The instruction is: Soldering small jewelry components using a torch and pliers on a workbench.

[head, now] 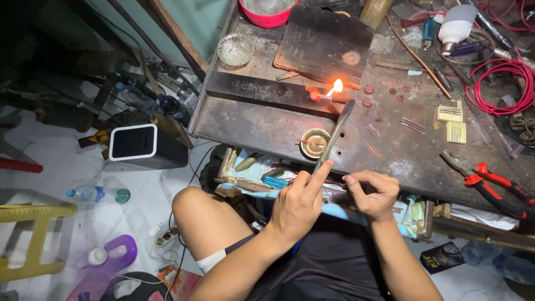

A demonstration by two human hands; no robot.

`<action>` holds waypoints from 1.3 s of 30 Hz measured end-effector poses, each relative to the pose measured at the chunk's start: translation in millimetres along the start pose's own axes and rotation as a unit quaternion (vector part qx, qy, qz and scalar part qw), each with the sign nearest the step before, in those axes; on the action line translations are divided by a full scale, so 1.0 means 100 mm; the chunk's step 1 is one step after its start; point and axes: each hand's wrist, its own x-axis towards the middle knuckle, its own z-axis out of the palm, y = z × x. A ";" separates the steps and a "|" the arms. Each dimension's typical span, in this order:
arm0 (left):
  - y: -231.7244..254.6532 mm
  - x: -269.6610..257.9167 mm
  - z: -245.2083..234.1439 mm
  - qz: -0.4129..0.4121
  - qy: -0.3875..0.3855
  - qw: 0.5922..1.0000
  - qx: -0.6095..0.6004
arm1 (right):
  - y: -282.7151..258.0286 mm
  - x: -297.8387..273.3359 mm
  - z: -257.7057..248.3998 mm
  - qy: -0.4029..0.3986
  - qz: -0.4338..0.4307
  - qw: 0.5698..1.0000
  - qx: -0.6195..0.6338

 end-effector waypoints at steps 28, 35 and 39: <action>-0.03 0.01 -0.02 -0.010 -0.008 1.000 0.008 | -0.04 0.02 0.01 -0.004 0.003 1.000 -0.008; -0.05 0.01 0.00 -0.010 -0.007 1.000 0.001 | -0.04 0.02 0.02 -0.003 -0.002 1.000 -0.013; -0.10 0.02 -0.01 -0.012 -0.009 1.000 -0.007 | -0.07 0.05 0.03 0.001 0.003 1.000 -0.013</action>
